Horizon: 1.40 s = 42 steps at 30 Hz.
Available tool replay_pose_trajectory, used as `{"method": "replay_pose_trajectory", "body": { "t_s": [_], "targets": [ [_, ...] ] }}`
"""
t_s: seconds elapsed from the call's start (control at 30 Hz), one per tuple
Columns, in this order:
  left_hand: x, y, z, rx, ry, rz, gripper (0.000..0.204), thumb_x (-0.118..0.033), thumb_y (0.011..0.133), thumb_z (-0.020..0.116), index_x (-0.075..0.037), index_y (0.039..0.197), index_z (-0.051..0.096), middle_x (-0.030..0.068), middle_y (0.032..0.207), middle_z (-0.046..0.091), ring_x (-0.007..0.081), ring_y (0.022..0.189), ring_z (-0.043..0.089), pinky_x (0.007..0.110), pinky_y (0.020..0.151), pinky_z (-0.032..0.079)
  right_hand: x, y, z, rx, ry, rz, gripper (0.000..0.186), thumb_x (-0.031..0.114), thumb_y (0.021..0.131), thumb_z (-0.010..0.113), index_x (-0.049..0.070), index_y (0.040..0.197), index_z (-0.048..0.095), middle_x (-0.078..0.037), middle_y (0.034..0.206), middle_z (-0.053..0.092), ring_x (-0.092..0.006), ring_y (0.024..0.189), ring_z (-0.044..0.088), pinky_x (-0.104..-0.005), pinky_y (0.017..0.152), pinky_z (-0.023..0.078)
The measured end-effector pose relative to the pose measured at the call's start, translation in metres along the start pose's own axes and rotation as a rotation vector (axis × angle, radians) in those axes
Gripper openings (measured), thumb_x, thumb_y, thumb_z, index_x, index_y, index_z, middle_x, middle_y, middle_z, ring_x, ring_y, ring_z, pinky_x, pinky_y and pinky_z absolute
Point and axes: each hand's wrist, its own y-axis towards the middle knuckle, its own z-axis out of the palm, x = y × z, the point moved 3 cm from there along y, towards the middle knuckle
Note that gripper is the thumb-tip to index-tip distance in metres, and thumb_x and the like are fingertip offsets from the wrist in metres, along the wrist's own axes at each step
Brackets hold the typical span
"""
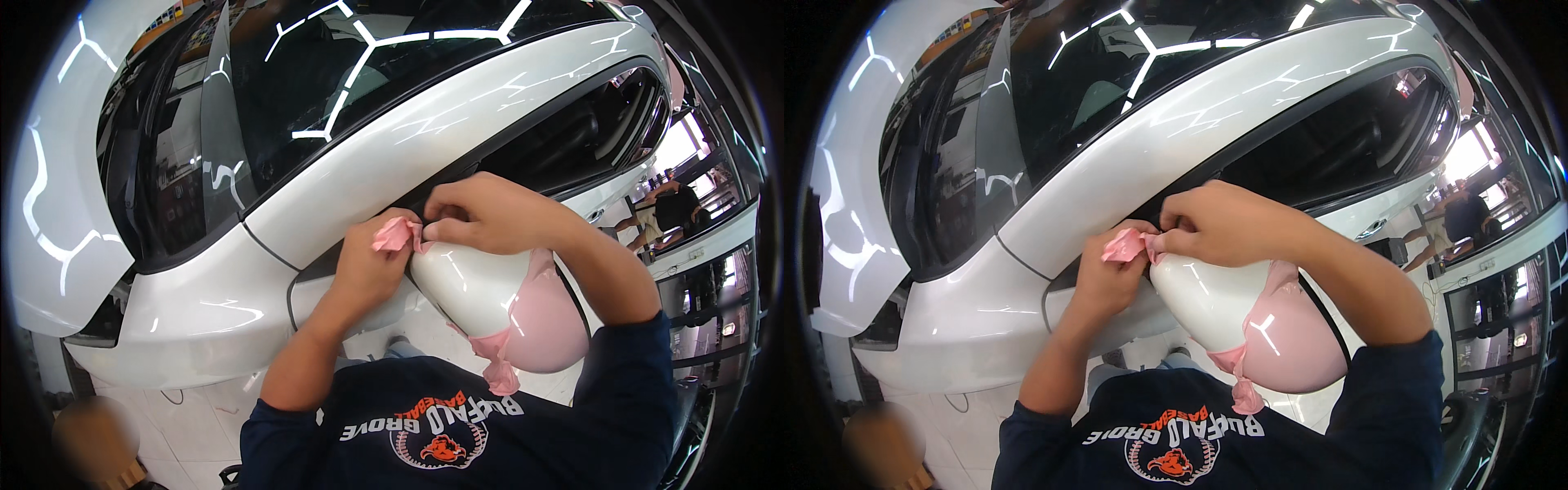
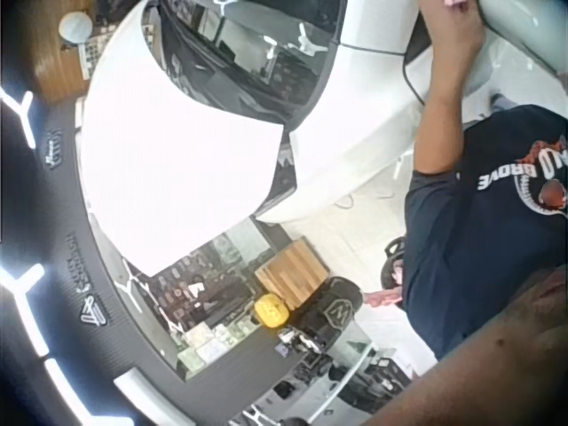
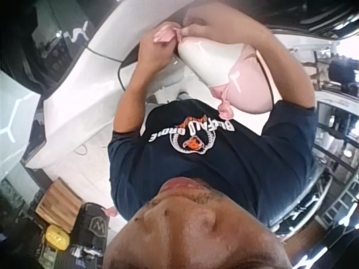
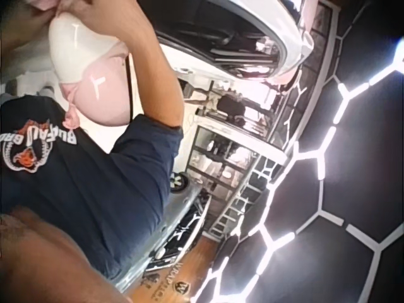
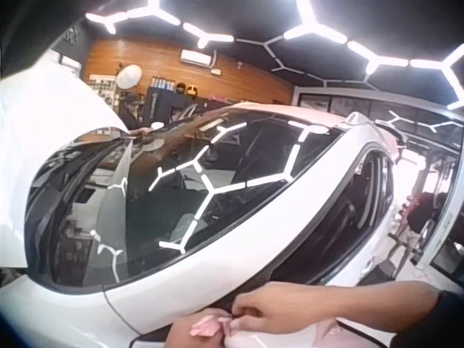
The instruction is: The person applies a pink vinyl wrap to a white car's side mirror. They smooth the material by hand, use a yellow heat gun to soften the vinyl for better adhesion, and trim the edges with a knife. Finally, they wipe the surface with a pink cloth to finish the application.
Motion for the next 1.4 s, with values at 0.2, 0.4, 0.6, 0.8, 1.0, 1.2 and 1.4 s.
{"method": "replay_pose_trajectory", "body": {
  "t_s": [0.2, 0.4, 0.6, 0.8, 1.0, 1.2, 1.4],
  "targets": [
    [-0.007, 0.004, 0.0, -0.047, -0.073, -0.042, 0.021, 0.005, 0.086, 0.058, 0.0, 0.104, 0.067, 0.0065, 0.086, 0.07, 0.0127, 0.078, 0.064, 0.028, 0.072, 0.051, -0.022, -0.016, 0.003, -0.005, 0.274, 0.041, 0.03, 0.026, 0.094, 0.063, 0.0, 0.105, 0.073, -0.015, 0.085, 0.071, -0.0225, 0.075, 0.065, -0.0339, 0.073, 0.051],
    [-0.032, 0.025, -0.006, -0.099, -0.141, 0.059, 0.018, 0.005, 0.09, 0.055, 0.002, 0.104, 0.065, 0.0057, 0.085, 0.069, 0.0111, 0.074, 0.063, 0.025, 0.067, 0.051, -0.018, -0.005, -0.002, 0.231, 0.199, 0.045, 0.029, 0.021, 0.096, 0.065, -0.003, 0.111, 0.07, -0.014, 0.102, 0.072, -0.0189, 0.093, 0.066, -0.0326, 0.084, 0.051],
    [-0.074, 0.076, -0.028, -0.189, 0.012, 0.318, 0.021, 0.004, 0.088, 0.061, 0.001, 0.108, 0.064, 0.008, 0.086, 0.069, 0.0151, 0.071, 0.066, 0.026, 0.065, 0.054, -0.023, -0.005, -0.001, 0.109, 0.459, -0.028, 0.036, 0.026, 0.093, 0.066, -0.003, 0.113, 0.07, -0.017, 0.1, 0.073, -0.0227, 0.094, 0.069, -0.0336, 0.082, 0.051],
    [-0.043, 0.04, -0.032, -0.043, -0.303, 0.139, 0.036, 0.009, 0.083, 0.061, 0.002, 0.118, 0.064, 0.0148, 0.11, 0.068, 0.0245, 0.099, 0.066, 0.033, 0.09, 0.051, -0.019, -0.027, -0.015, 0.071, 0.075, -0.259, 0.025, 0.018, 0.089, 0.065, 0.0, 0.105, 0.07, -0.015, 0.098, 0.067, -0.0304, 0.091, 0.067, -0.0388, 0.081, 0.052],
    [-0.02, 0.002, -0.034, 0.04, -0.246, -0.082, 0.034, 0.008, 0.081, 0.058, 0.003, 0.114, 0.066, 0.0153, 0.108, 0.068, 0.025, 0.099, 0.067, 0.033, 0.089, 0.052, -0.019, -0.057, -0.02, -0.062, -0.091, -0.259, 0.019, 0.012, 0.084, 0.069, 0.003, 0.1, 0.067, -0.013, 0.093, 0.061, -0.0336, 0.091, 0.062, -0.0452, 0.077, 0.05],
    [-0.009, -0.011, -0.017, 0.109, -0.183, -0.079, 0.03, 0.006, 0.082, 0.053, 0.005, 0.109, 0.066, 0.0137, 0.105, 0.069, 0.0208, 0.094, 0.066, 0.031, 0.084, 0.051, -0.012, -0.04, -0.003, -0.132, -0.085, -0.362, 0.024, 0.015, 0.087, 0.059, 0.002, 0.102, 0.071, -0.017, 0.09, 0.065, -0.0367, 0.089, 0.065, -0.0441, 0.077, 0.052],
    [0.009, -0.023, -0.023, 0.149, -0.194, -0.066, 0.025, 0.001, 0.09, 0.055, 0.005, 0.114, 0.062, 0.0098, 0.104, 0.066, 0.0142, 0.09, 0.061, 0.026, 0.08, 0.048, 0.005, -0.022, 0.007, 0.101, -0.294, -0.337, 0.022, 0.015, 0.084, 0.058, -0.001, 0.088, 0.073, -0.018, 0.082, 0.07, -0.0348, 0.074, 0.065, -0.0437, 0.068, 0.052]
  ]
}}
